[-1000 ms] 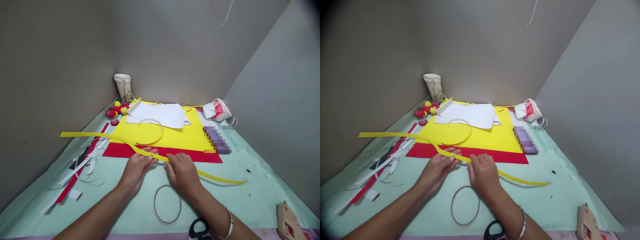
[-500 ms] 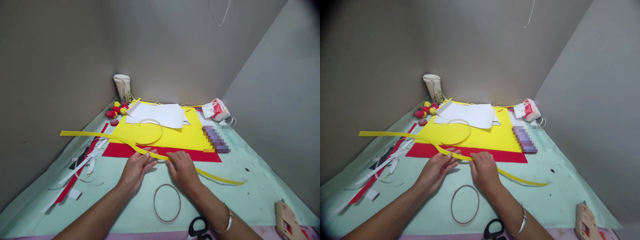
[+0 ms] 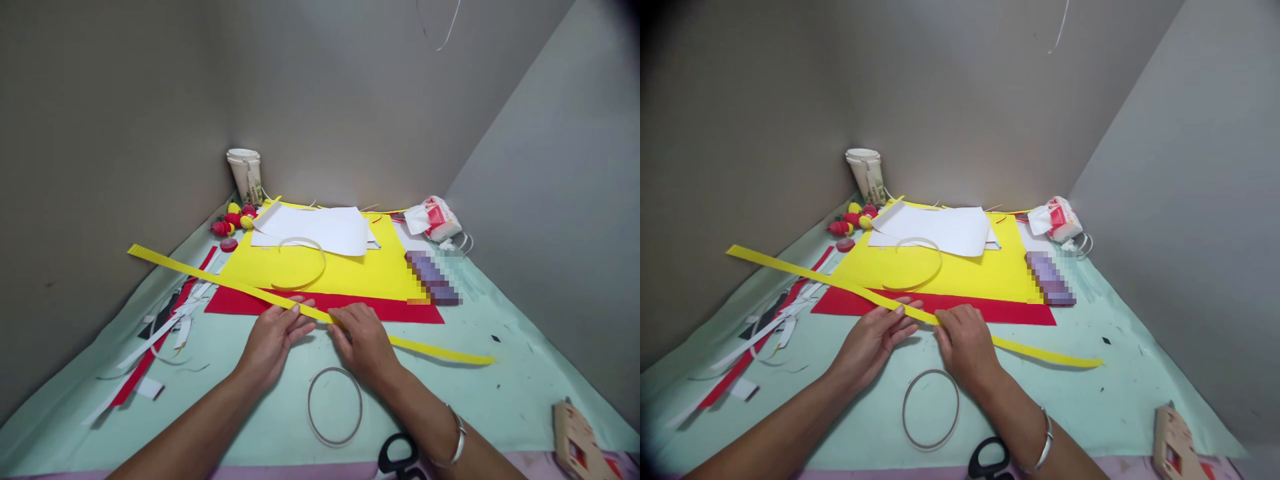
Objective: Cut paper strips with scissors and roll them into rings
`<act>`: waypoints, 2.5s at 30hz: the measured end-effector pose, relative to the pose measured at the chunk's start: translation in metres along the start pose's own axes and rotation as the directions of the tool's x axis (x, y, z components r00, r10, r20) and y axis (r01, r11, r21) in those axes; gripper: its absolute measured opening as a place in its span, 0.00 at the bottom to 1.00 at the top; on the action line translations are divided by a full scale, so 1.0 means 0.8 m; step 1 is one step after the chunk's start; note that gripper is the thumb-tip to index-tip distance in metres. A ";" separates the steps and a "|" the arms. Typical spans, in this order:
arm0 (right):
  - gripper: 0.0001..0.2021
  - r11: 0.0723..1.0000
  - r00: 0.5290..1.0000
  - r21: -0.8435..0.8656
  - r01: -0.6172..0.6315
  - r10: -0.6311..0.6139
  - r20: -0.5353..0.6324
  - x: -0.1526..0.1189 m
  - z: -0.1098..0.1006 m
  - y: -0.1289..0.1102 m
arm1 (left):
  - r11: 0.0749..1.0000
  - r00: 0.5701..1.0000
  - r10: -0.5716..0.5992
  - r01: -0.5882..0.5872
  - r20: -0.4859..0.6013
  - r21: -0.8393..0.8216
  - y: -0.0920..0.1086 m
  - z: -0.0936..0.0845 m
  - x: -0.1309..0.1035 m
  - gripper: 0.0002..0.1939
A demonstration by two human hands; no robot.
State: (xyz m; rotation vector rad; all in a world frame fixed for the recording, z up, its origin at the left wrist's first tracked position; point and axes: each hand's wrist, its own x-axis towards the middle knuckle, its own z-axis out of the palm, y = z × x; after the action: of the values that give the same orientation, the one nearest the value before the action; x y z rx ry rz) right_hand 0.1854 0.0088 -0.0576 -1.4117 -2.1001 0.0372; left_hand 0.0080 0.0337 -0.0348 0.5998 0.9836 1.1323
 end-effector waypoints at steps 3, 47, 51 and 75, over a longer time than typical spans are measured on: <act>0.10 1.000 1.000 -0.007 0.007 -0.007 0.002 0.000 0.001 0.000 | 1.000 1.000 0.008 -0.008 0.000 0.000 0.000 0.001 0.000 0.09; 0.06 0.997 0.998 -0.047 -0.065 0.065 -0.001 -0.002 0.001 -0.001 | 0.988 0.983 0.151 -0.154 -0.104 -0.020 0.005 -0.008 0.004 0.09; 0.07 0.997 0.998 -0.028 -0.067 0.066 -0.016 -0.002 -0.001 -0.001 | 0.981 0.970 0.191 -0.189 -0.152 0.029 0.007 -0.010 0.005 0.10; 0.08 0.990 0.997 -0.122 -0.073 0.068 -0.046 -0.002 0.005 0.009 | 0.899 0.849 0.438 -0.421 -0.296 0.122 0.043 -0.036 0.030 0.07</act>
State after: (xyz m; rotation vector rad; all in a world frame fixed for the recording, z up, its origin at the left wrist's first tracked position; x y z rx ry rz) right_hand 0.1900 0.0119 -0.0638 -1.5456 -2.0485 -0.0948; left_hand -0.0308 0.0656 -0.0279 0.7174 1.1909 1.6455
